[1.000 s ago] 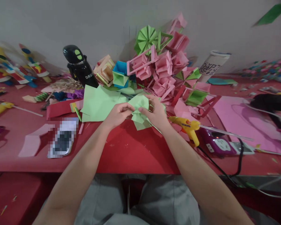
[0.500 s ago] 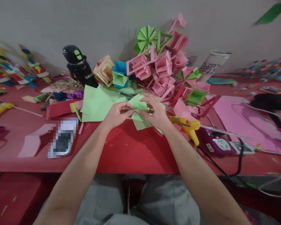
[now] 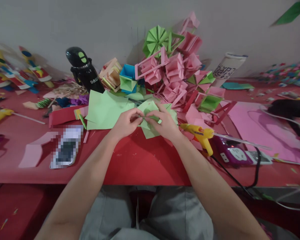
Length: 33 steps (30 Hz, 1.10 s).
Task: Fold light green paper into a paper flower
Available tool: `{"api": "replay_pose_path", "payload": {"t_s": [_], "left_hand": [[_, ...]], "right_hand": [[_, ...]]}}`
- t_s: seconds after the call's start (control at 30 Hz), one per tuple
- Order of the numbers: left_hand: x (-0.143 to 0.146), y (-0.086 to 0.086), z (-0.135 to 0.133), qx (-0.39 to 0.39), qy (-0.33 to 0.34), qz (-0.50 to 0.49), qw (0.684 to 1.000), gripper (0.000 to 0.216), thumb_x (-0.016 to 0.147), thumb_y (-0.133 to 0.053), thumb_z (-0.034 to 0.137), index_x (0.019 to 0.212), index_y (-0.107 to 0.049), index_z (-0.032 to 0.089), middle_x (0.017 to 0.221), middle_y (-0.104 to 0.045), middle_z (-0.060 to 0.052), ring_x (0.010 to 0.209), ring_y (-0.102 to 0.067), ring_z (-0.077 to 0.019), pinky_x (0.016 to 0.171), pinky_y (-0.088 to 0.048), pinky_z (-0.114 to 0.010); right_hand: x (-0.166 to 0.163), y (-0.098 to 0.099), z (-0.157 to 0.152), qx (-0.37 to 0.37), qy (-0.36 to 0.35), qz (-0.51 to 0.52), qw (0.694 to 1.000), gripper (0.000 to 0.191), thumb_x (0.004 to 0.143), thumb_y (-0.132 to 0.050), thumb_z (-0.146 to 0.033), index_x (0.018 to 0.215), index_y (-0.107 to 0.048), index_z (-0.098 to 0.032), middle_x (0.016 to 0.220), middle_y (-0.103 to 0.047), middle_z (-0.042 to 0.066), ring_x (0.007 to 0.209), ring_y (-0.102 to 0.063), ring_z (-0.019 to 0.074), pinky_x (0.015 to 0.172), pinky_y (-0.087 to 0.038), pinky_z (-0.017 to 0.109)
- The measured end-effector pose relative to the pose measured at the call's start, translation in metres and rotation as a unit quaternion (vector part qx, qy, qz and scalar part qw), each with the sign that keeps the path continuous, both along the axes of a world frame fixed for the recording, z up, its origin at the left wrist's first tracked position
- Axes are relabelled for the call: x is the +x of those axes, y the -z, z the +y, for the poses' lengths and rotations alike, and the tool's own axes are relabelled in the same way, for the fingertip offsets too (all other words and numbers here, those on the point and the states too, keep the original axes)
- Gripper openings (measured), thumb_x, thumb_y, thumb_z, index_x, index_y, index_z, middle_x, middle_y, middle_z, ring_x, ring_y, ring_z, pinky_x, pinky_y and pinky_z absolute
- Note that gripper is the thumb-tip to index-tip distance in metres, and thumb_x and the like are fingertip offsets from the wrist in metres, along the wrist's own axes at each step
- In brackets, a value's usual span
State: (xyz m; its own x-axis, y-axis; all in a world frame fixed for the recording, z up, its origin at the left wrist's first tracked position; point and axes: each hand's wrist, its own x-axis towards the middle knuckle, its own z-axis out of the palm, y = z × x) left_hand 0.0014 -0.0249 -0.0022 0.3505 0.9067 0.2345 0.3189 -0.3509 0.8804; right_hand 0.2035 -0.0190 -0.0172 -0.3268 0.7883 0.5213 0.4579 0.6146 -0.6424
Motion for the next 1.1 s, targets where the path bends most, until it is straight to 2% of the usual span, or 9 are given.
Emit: {"api": "replay_pose_path", "payload": {"t_s": [0.3,0.5,0.77,1.1], "left_hand": [[-0.0018,-0.0006,-0.0006,-0.018,0.015,-0.014,1.000,0.015,0.089,-0.063,0.026,0.102,-0.061,0.019,0.093,-0.071,-0.006,0.086,-0.068,-0.0185,0.082,-0.054,-0.034],[-0.0015,0.0005,0.0002,-0.026,0.015,-0.019,0.999,0.015,0.089,-0.062,0.024,0.103,-0.061,0.019,0.091,-0.071,-0.005,0.084,-0.069,-0.0186,0.081,-0.055,-0.034],[-0.0005,-0.0008,0.0000,-0.026,0.003,-0.012,1.000,0.013,0.088,-0.061,0.023,0.101,-0.061,0.018,0.089,-0.072,-0.005,0.082,-0.068,-0.0185,0.080,-0.054,-0.034],[-0.0004,-0.0022,-0.0010,-0.037,-0.004,-0.013,0.999,0.012,0.087,-0.061,0.022,0.098,-0.063,0.018,0.087,-0.073,-0.005,0.082,-0.070,-0.0194,0.079,-0.054,-0.035]], "right_hand": [[-0.0004,-0.0024,-0.0015,0.000,-0.006,0.004,1.000,0.013,0.093,-0.062,-0.033,0.092,-0.072,-0.025,0.102,-0.057,0.008,0.118,-0.057,0.0276,0.103,-0.047,0.045],[-0.0010,-0.0032,-0.0022,-0.003,-0.009,0.002,1.000,0.011,0.094,-0.063,-0.029,0.092,-0.072,-0.024,0.098,-0.056,0.006,0.103,-0.059,0.0236,0.100,-0.047,0.042],[-0.0014,-0.0067,-0.0037,-0.008,-0.002,-0.007,1.000,0.011,0.093,-0.064,-0.029,0.091,-0.072,-0.024,0.094,-0.058,0.006,0.101,-0.059,0.0239,0.096,-0.049,0.041],[-0.0016,-0.0043,-0.0027,-0.009,-0.013,-0.015,1.000,0.011,0.095,-0.060,-0.030,0.091,-0.068,-0.023,0.091,-0.065,0.006,0.106,-0.058,0.0252,0.107,-0.042,0.046]]}}
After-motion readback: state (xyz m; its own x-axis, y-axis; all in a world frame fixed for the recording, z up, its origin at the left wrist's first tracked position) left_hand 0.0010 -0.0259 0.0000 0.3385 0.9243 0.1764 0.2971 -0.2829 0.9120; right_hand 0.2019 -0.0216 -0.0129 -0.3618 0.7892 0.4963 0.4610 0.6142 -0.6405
